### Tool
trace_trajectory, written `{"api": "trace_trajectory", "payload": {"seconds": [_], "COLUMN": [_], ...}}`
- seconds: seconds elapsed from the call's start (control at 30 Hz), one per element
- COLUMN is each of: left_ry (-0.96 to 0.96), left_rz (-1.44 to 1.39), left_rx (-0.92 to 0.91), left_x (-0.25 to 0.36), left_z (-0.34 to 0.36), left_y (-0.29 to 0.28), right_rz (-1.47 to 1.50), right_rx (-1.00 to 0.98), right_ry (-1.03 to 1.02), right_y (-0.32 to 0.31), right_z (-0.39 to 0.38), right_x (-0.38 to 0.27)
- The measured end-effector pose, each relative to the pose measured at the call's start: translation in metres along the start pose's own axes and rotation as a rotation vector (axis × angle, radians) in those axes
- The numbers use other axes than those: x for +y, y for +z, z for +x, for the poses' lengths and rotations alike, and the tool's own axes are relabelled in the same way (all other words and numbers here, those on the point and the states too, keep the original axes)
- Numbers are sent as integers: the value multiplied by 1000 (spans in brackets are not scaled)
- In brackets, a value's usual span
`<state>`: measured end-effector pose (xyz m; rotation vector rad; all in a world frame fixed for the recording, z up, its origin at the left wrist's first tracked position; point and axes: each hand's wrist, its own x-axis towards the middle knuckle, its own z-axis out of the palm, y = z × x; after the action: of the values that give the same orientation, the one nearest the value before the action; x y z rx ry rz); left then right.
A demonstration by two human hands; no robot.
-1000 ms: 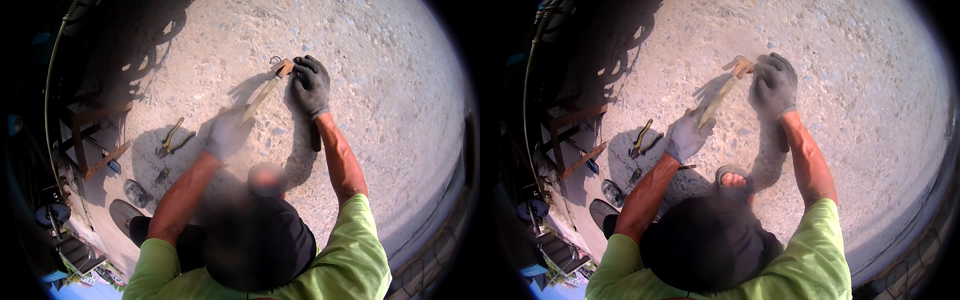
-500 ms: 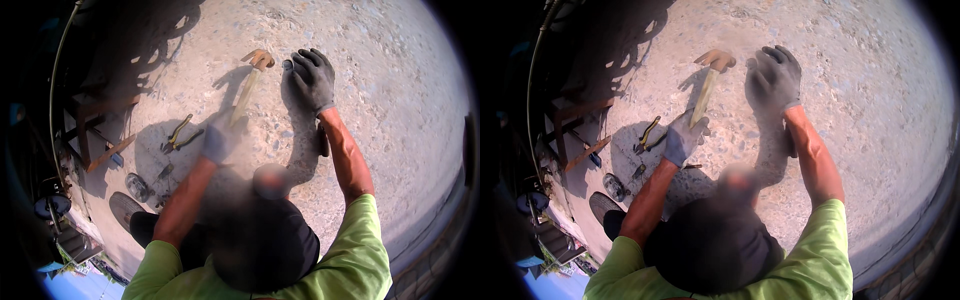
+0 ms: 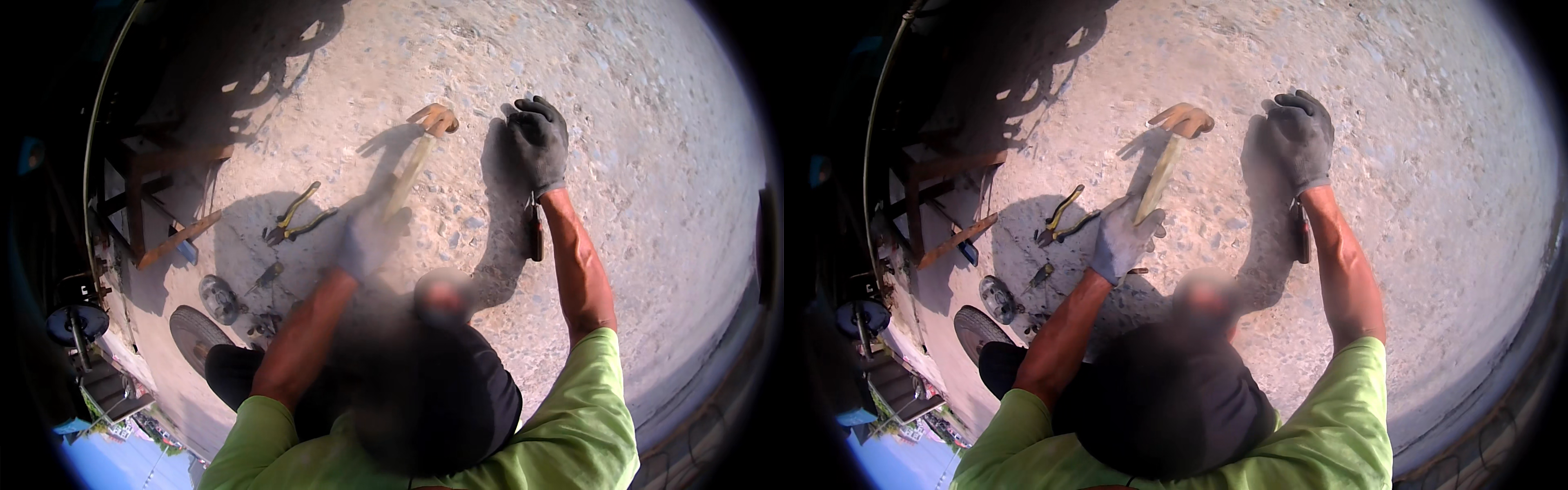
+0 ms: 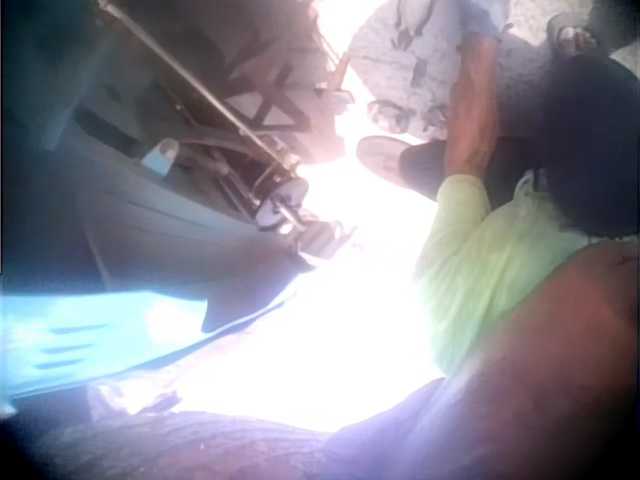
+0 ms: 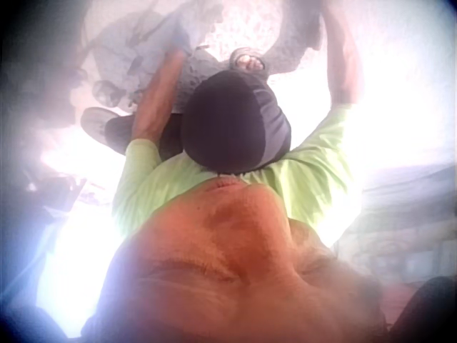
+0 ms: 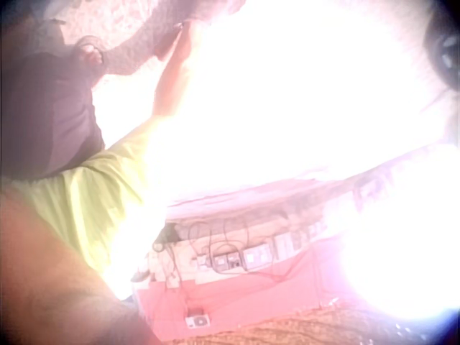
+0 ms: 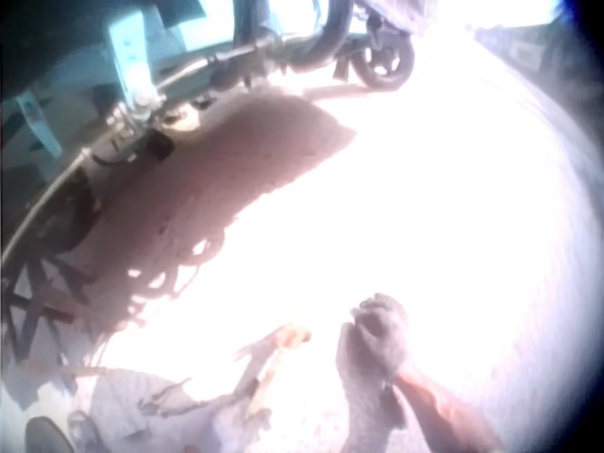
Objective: The person uses a screwdriver and pliers to remove a snap ring from a vehicle's rear axle housing, then uses a slide hammer to extract the axle shaft.
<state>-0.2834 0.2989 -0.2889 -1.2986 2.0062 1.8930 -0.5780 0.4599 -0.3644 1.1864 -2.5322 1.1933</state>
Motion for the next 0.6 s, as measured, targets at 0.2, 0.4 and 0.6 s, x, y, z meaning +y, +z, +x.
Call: {"api": "trace_trajectory", "payload": {"seconds": [0.2,0.4,0.6], "left_ry": [-152,-18,367], "left_rz": [-57,96,191], "left_rx": [-50,-55,-128], "left_x": [0,14,6], "left_z": [-1,1,25], "left_y": [3,12,24], "right_rz": [-75,-74,-183], "right_rx": [-81,130,83], "right_ry": [42,198,185], "right_y": [-12,-13,-13], "right_z": [-24,-49,-47], "right_x": [-44,-16,-20]}}
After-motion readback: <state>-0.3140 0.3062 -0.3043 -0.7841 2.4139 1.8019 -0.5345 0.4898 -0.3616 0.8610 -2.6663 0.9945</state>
